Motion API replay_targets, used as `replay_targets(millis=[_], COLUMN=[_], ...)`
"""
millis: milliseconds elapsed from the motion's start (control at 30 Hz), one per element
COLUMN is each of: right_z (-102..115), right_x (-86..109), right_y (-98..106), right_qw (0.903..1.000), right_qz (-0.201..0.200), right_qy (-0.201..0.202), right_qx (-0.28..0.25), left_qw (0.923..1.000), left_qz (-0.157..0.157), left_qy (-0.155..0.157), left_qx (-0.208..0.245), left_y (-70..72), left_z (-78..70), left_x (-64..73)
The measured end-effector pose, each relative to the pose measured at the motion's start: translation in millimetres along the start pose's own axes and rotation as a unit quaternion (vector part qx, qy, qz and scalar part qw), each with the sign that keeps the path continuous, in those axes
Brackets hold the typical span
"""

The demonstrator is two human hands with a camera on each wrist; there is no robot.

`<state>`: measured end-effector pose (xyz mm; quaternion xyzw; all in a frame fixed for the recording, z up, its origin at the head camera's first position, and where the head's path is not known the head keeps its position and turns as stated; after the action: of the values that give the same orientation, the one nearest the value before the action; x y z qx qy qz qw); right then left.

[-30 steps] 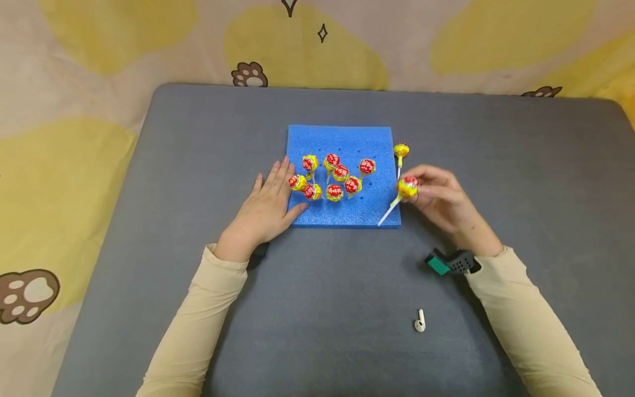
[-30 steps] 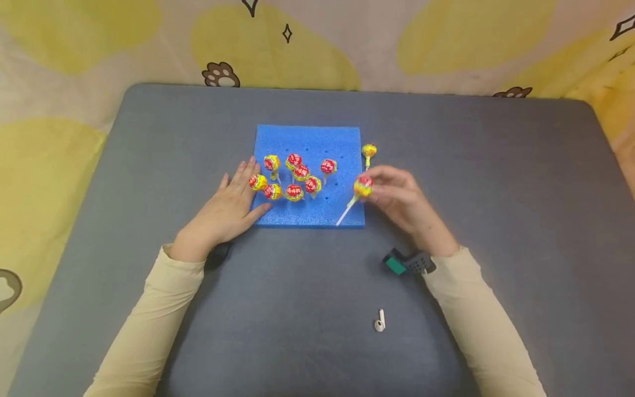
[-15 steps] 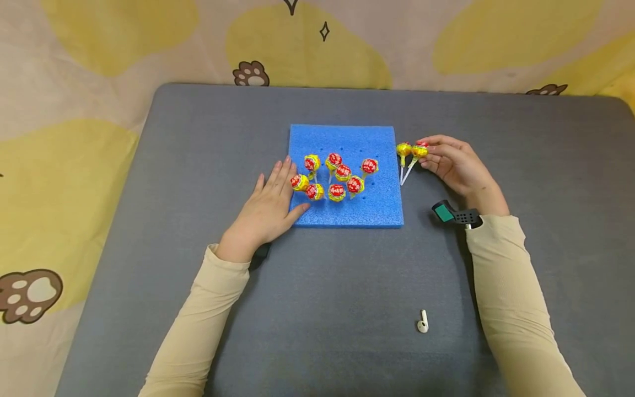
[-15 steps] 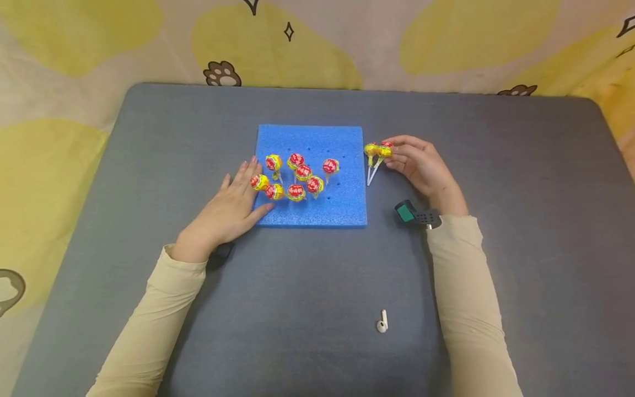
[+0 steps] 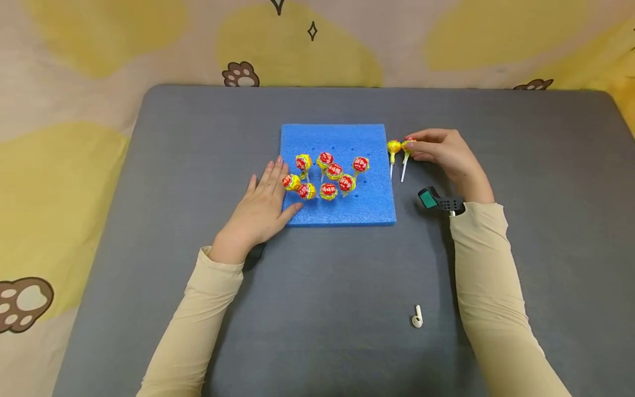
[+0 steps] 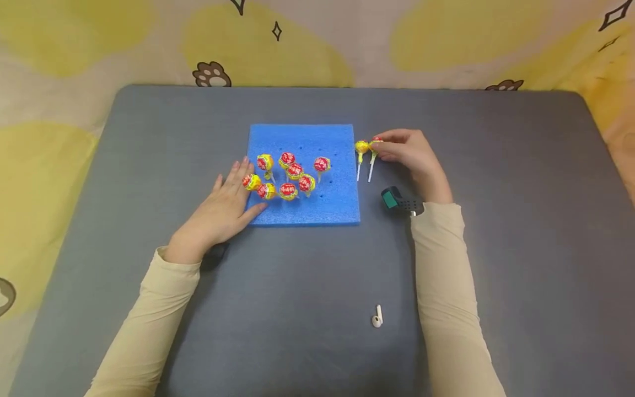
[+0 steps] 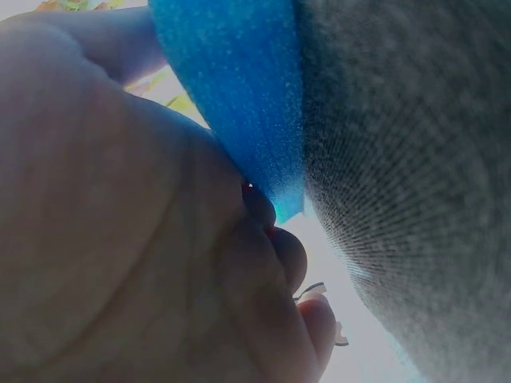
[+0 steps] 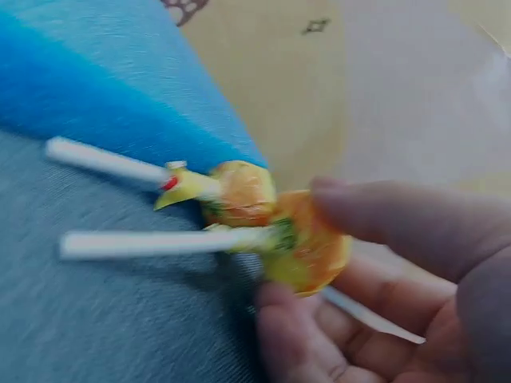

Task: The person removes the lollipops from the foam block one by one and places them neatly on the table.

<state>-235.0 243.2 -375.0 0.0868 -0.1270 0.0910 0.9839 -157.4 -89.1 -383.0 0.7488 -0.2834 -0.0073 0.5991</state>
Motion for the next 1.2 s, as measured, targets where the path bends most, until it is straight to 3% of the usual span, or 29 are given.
replay_targets(millis=[167,400,667,833,1200], right_z=[2.4,-1.6,-4.9,-3.4,-6.8], right_x=[-10.2,-6.3,9.2,7.7,5.9], right_y=[-4.8,-7.1,-6.6,-7.8,-2.8], right_qw=[0.9991,0.9972,0.9948,0.9954,0.9949], right_qz=[0.004,-0.044,-0.086,-0.072,-0.073], right_qy=[-0.04,-0.05,-0.007,0.036,0.061], right_qx=[0.011,-0.035,-0.054,-0.053,0.034], left_qw=[1.0,0.9999,1.0,1.0,1.0], left_qz=[-0.001,0.009,0.004,0.004,-0.002], left_qy=[0.006,0.007,-0.001,0.004,-0.007], left_qx=[-0.001,0.007,0.001,0.005,0.004], left_y=[3.3,0.5,1.8,3.1,1.7], left_z=[6.4,5.4,-0.8,0.6,-1.7], left_x=[2.1,0.7,2.1,5.2,2.3])
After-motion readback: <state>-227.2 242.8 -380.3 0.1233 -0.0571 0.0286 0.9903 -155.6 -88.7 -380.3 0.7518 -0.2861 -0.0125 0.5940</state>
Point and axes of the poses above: each hand's wrist, its own x-axis away from the middle knuckle, its own y-axis out of the back of the hand, z = x × y, the point moved 5 cm from there along -x, towards the middle knuckle, and after that the axes turned 4 degrees about z, right-handed, at the moved point
